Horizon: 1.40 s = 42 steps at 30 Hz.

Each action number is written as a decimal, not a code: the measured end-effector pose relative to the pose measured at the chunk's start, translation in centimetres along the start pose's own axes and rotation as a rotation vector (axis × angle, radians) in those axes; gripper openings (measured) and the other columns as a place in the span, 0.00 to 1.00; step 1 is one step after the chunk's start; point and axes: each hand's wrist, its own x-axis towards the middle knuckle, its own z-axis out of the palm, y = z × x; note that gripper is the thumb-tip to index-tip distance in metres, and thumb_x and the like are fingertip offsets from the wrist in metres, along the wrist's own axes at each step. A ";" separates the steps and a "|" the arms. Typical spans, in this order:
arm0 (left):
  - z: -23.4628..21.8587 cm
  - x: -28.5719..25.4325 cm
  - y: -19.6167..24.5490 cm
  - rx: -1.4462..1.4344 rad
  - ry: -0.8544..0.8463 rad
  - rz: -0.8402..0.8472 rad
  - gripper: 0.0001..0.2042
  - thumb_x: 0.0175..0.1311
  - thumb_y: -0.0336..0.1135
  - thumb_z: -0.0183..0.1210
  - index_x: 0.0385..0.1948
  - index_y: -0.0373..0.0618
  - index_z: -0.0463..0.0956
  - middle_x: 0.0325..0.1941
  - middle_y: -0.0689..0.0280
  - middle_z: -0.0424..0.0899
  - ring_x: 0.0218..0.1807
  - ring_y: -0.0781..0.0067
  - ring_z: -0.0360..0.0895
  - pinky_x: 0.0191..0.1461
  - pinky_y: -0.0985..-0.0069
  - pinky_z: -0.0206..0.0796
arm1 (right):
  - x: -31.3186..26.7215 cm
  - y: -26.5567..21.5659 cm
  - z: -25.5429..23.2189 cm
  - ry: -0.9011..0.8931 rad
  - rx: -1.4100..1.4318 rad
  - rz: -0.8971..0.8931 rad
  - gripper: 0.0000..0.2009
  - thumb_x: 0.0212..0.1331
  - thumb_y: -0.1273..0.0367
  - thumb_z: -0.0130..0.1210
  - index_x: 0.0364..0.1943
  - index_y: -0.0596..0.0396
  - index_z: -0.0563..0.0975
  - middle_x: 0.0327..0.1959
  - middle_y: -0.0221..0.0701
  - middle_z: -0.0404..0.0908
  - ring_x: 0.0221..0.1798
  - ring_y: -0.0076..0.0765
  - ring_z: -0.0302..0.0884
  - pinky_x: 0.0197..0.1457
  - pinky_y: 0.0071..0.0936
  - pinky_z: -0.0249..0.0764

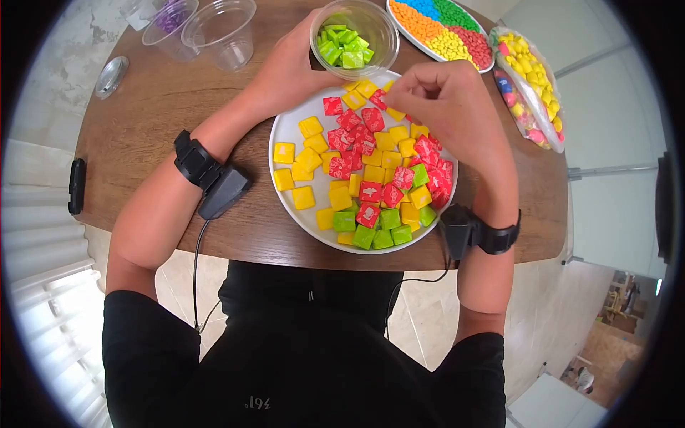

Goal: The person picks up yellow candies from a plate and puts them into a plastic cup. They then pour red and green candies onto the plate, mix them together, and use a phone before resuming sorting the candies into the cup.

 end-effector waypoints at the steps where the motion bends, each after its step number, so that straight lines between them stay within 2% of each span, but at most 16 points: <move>1: 0.0 0.0 0.1 0.003 0.001 0.003 0.41 0.54 0.29 0.77 0.72 0.41 0.66 0.67 0.60 0.79 0.69 0.69 0.75 0.74 0.68 0.66 | -0.4 -0.2 -0.6 -0.001 0.002 0.002 0.08 0.54 0.71 0.67 0.32 0.65 0.86 0.18 0.38 0.80 0.21 0.26 0.76 0.28 0.27 0.71; 3: 0.0 0.2 0.3 0.001 -0.001 0.007 0.41 0.54 0.28 0.77 0.72 0.41 0.65 0.67 0.60 0.79 0.69 0.69 0.75 0.75 0.68 0.66 | -1.2 -0.6 -1.7 -0.196 -0.045 0.032 0.08 0.51 0.72 0.68 0.31 0.66 0.86 0.20 0.40 0.81 0.22 0.29 0.77 0.29 0.28 0.71; 6: 0.0 0.1 0.4 -0.052 -0.013 0.000 0.41 0.54 0.27 0.76 0.72 0.42 0.65 0.69 0.60 0.78 0.70 0.70 0.74 0.75 0.68 0.65 | -1.6 -1.3 -3.2 -0.359 -0.141 0.095 0.08 0.48 0.73 0.68 0.31 0.66 0.86 0.22 0.41 0.83 0.23 0.33 0.79 0.30 0.30 0.74; 7: 0.0 0.1 0.4 -0.044 -0.013 0.001 0.41 0.54 0.27 0.76 0.72 0.41 0.65 0.69 0.60 0.77 0.70 0.70 0.73 0.76 0.68 0.64 | -1.7 -1.3 -3.4 -0.356 -0.141 0.099 0.08 0.48 0.73 0.68 0.31 0.66 0.86 0.22 0.41 0.83 0.23 0.33 0.79 0.30 0.30 0.74; 9: 0.0 0.1 0.4 -0.037 -0.016 0.005 0.41 0.54 0.27 0.76 0.72 0.41 0.65 0.69 0.60 0.77 0.71 0.70 0.73 0.76 0.68 0.64 | -1.9 -1.2 -3.8 -0.453 -0.179 0.115 0.09 0.47 0.72 0.68 0.32 0.66 0.87 0.23 0.43 0.85 0.25 0.39 0.81 0.33 0.32 0.76; 13: -0.1 0.1 0.1 -0.064 -0.023 -0.009 0.41 0.53 0.26 0.76 0.72 0.40 0.65 0.70 0.60 0.76 0.71 0.70 0.72 0.76 0.68 0.63 | -2.3 -1.5 -3.9 -0.480 -0.222 0.138 0.11 0.46 0.71 0.69 0.33 0.65 0.88 0.25 0.45 0.85 0.27 0.43 0.83 0.36 0.34 0.79; 15: 0.0 0.2 0.1 -0.077 -0.029 -0.007 0.41 0.53 0.26 0.76 0.72 0.40 0.65 0.70 0.60 0.77 0.71 0.70 0.72 0.76 0.68 0.63 | -2.3 -1.7 -3.8 -0.516 -0.290 0.198 0.14 0.45 0.71 0.73 0.36 0.64 0.89 0.24 0.35 0.84 0.27 0.25 0.77 0.32 0.25 0.71; 16: 0.0 0.1 0.1 -0.075 -0.025 -0.015 0.41 0.53 0.26 0.76 0.72 0.40 0.65 0.69 0.60 0.77 0.71 0.69 0.73 0.76 0.68 0.63 | -2.4 -1.7 -3.8 -0.514 -0.291 0.199 0.14 0.45 0.71 0.73 0.36 0.64 0.89 0.24 0.35 0.84 0.27 0.25 0.77 0.32 0.25 0.71; 19: 0.0 0.2 0.3 -0.064 -0.018 -0.020 0.41 0.52 0.26 0.76 0.72 0.40 0.66 0.69 0.60 0.77 0.71 0.69 0.73 0.77 0.68 0.63 | -2.4 -1.6 -3.4 -0.500 -0.316 0.181 0.14 0.44 0.71 0.74 0.35 0.66 0.88 0.25 0.36 0.85 0.28 0.27 0.79 0.33 0.26 0.73; 21: -0.1 0.2 0.4 -0.054 -0.013 -0.018 0.41 0.52 0.26 0.76 0.72 0.40 0.66 0.69 0.60 0.77 0.71 0.69 0.73 0.77 0.68 0.63 | -2.3 -1.7 -3.3 -0.490 -0.310 0.157 0.13 0.42 0.69 0.72 0.29 0.67 0.87 0.29 0.47 0.87 0.30 0.46 0.85 0.37 0.35 0.81; 28: -0.1 0.2 0.8 -0.039 -0.017 -0.042 0.42 0.52 0.28 0.76 0.72 0.42 0.65 0.69 0.60 0.77 0.71 0.69 0.73 0.76 0.69 0.63 | -2.3 -1.2 -3.2 -0.495 -0.300 0.134 0.12 0.42 0.69 0.72 0.29 0.65 0.87 0.27 0.45 0.87 0.30 0.46 0.86 0.37 0.34 0.81; 31: -0.1 0.1 0.8 -0.038 -0.017 -0.042 0.42 0.53 0.29 0.77 0.72 0.42 0.65 0.69 0.60 0.77 0.71 0.69 0.73 0.76 0.69 0.63 | -2.2 -1.3 -3.2 -0.505 -0.295 0.144 0.12 0.42 0.69 0.72 0.29 0.64 0.87 0.27 0.43 0.87 0.29 0.45 0.85 0.36 0.34 0.80; 33: 0.0 0.2 0.8 -0.034 -0.016 -0.031 0.42 0.53 0.29 0.77 0.72 0.42 0.65 0.69 0.60 0.77 0.71 0.69 0.73 0.76 0.69 0.64 | -2.0 -1.5 -3.2 -0.553 -0.226 0.170 0.11 0.44 0.70 0.75 0.25 0.64 0.84 0.21 0.30 0.81 0.26 0.24 0.76 0.31 0.24 0.71; 35: 0.2 0.3 0.7 -0.037 0.035 0.035 0.40 0.51 0.32 0.77 0.70 0.44 0.68 0.65 0.57 0.82 0.67 0.62 0.78 0.72 0.65 0.68 | -1.5 -1.3 -2.7 -0.576 -0.171 0.138 0.12 0.44 0.70 0.75 0.24 0.64 0.83 0.21 0.29 0.81 0.26 0.23 0.76 0.30 0.23 0.70; 40: 0.2 0.3 0.9 -0.024 0.041 0.045 0.40 0.52 0.33 0.77 0.70 0.44 0.67 0.63 0.57 0.82 0.66 0.62 0.79 0.71 0.65 0.69 | -0.9 -1.4 -1.6 -0.607 -0.035 0.113 0.11 0.46 0.70 0.75 0.24 0.63 0.83 0.20 0.27 0.81 0.25 0.18 0.74 0.29 0.20 0.68; 42: 0.2 0.2 0.9 -0.027 0.043 0.041 0.40 0.51 0.33 0.77 0.70 0.44 0.67 0.63 0.57 0.82 0.66 0.62 0.79 0.71 0.66 0.69 | -0.6 -1.2 -1.3 -0.502 0.080 0.054 0.09 0.51 0.72 0.74 0.28 0.63 0.86 0.20 0.24 0.80 0.24 0.15 0.73 0.28 0.19 0.66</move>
